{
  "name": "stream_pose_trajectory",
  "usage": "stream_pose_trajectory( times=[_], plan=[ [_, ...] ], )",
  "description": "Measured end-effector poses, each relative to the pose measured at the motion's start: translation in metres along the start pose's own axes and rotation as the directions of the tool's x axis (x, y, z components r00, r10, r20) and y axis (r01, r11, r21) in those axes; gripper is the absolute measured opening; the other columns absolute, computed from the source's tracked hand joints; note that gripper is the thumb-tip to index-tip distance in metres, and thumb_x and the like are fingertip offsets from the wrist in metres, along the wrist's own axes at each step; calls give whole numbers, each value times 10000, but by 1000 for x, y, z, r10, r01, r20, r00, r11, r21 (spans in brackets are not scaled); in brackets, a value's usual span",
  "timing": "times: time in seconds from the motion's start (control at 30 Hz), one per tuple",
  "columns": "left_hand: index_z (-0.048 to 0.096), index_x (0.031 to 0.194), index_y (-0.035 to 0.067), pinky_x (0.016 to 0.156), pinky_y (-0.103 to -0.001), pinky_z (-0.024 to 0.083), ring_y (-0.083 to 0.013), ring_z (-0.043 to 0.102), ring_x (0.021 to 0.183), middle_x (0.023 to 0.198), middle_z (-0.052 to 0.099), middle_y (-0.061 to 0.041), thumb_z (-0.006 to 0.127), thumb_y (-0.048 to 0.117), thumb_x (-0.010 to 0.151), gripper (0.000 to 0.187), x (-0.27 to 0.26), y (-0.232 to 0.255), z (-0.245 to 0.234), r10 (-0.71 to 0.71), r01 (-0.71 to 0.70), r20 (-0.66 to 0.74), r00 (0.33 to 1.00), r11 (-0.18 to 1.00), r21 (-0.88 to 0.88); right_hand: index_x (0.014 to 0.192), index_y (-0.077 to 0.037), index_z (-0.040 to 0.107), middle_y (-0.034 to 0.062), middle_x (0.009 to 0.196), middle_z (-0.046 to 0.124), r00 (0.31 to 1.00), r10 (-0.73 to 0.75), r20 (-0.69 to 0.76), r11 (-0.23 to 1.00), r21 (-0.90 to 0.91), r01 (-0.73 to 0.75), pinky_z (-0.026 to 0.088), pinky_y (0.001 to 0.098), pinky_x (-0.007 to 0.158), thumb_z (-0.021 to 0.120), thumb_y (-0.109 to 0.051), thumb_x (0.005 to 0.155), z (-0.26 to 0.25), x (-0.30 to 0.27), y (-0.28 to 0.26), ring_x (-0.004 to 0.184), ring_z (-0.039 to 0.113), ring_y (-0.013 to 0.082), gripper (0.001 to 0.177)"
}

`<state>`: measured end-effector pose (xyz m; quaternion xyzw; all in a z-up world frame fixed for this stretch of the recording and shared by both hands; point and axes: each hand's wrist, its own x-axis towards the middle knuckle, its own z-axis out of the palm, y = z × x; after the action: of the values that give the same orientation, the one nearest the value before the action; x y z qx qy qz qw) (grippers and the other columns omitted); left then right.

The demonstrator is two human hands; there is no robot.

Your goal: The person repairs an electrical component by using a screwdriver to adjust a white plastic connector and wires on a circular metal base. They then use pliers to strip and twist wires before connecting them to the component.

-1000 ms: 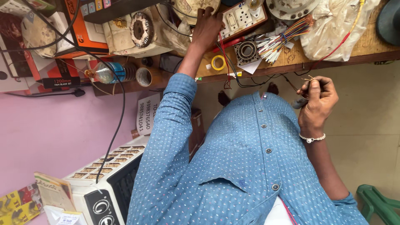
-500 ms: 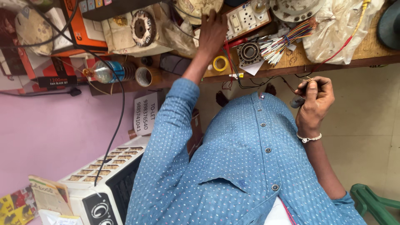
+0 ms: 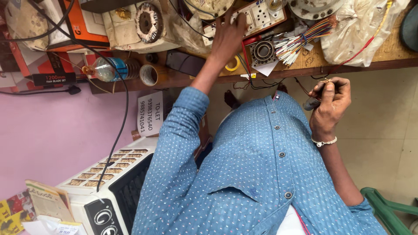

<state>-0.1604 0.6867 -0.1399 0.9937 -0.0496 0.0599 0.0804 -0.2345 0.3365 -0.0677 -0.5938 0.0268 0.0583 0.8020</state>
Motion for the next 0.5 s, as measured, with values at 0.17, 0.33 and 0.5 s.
stream_pose_trajectory(
  times=[0.17,0.33,0.5],
  plan=[
    [475,1213,8,981,-662,413,-409,420,1426,1233,688,-258,614,-37,883,361,-20,22,9,149,-147,-124,981,989,31,1234,-60,500,68,999,607,1000,-14,-4,1000,-21,14,558,270,803,563,-114,1207,1,-1,-8,860,605,118,87],
    [505,1202,25,934,-595,439,-410,474,1348,1217,688,-227,646,36,868,363,-21,30,-12,140,-142,-33,990,989,-51,1195,-48,522,49,1050,616,999,-37,36,992,-118,41,551,256,789,591,-182,1193,5,-2,-11,907,616,109,151],
    [564,1196,31,921,-484,474,-362,582,1107,1198,676,-147,687,77,885,338,-74,54,-60,62,-94,-101,993,932,-350,1168,4,610,47,976,602,980,-190,57,847,-495,193,470,228,737,697,-232,1144,15,8,-23,820,544,94,253]
  ],
)
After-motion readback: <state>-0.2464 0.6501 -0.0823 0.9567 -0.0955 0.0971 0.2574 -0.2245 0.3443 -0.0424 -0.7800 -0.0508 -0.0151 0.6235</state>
